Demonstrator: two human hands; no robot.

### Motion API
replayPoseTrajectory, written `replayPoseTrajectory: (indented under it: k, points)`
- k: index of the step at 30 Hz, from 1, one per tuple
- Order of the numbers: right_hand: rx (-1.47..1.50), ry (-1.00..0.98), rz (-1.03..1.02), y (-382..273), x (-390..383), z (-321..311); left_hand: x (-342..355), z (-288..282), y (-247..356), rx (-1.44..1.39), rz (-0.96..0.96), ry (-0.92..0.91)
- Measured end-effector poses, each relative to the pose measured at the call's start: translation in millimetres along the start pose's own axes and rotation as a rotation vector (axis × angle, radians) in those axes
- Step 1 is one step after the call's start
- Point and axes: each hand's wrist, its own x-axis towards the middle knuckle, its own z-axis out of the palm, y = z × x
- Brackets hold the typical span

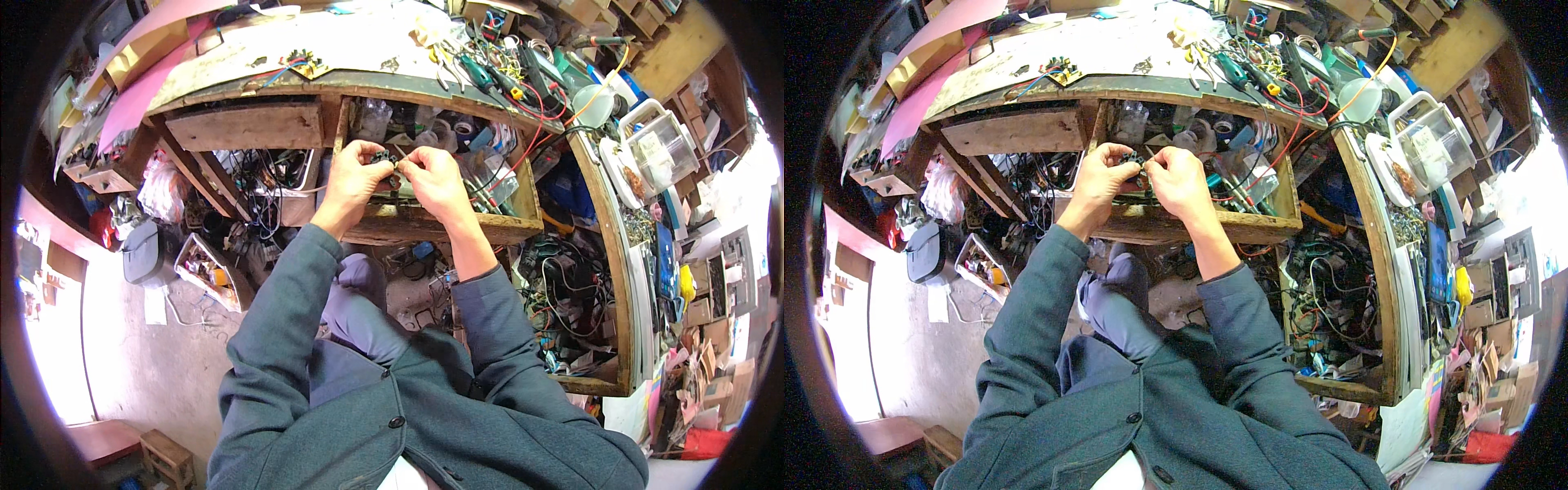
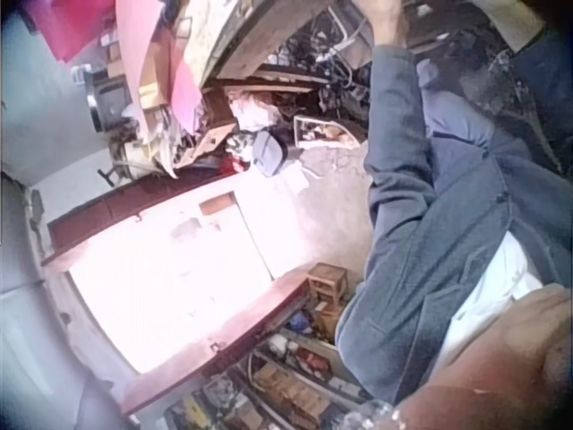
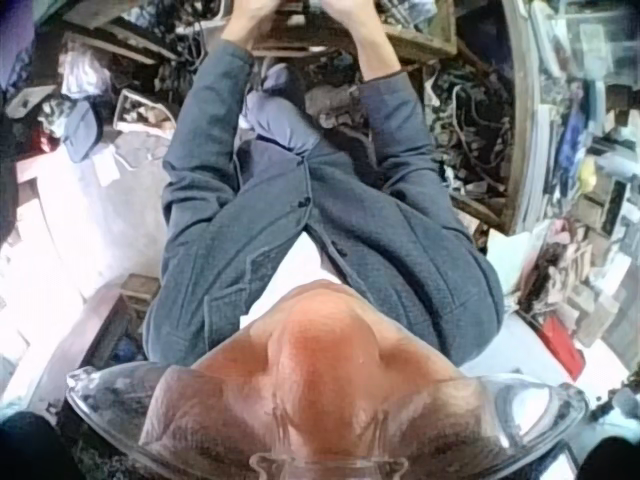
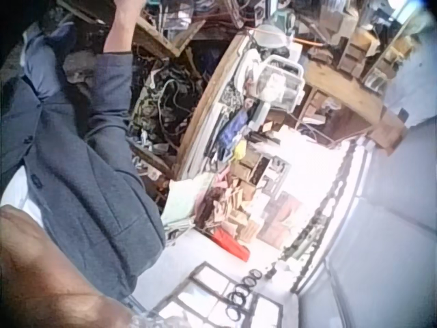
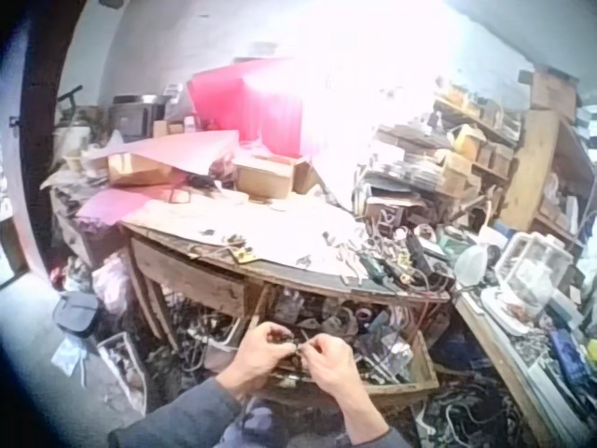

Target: The person manipulates a small electronic component on a cluttered workbench, using a screwdriver to adjust parts and a multimeter to test connections. The person repeatedly handles the component and wires, performing fine adjustments throughout the clip.

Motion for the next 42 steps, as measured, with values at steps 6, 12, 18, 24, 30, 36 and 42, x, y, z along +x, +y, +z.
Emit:
replayPoseTrajectory:
  k: [6, 12, 18, 24, 30, 36, 42]
  points:
    - [-0.039, 0.065, 0.056, -11.2, -5.4, 4.9, -0.1, -1.5, -1.1, 0.054, 0.022, 0.016]
    - [-0.124, 0.115, 0.085, -20.5, -10.2, 8.1, -0.7, 0.0, -1.3, 0.099, 0.023, 0.039]
    - [-0.240, 0.187, 0.066, -29.7, -15.4, 13.6, 9.7, -8.0, -18.0, 0.221, 0.084, 0.074]
    - [-0.260, 0.197, 0.058, -32.1, -17.2, 12.9, 8.7, -7.7, -17.2, 0.311, 0.134, 0.095]
    - [0.006, 0.160, 0.105, -14.5, -10.1, 10.5, 1.0, -2.5, -9.0, 0.203, 0.117, 0.095]
    - [0.388, 0.035, 0.230, 5.2, -2.3, 8.5, -2.8, -0.7, -1.1, 0.077, 0.050, 0.023]
    - [0.704, -0.134, 0.372, 5.2, -0.3, -2.5, -3.1, -6.5, 6.7, -0.052, -0.035, -0.065]
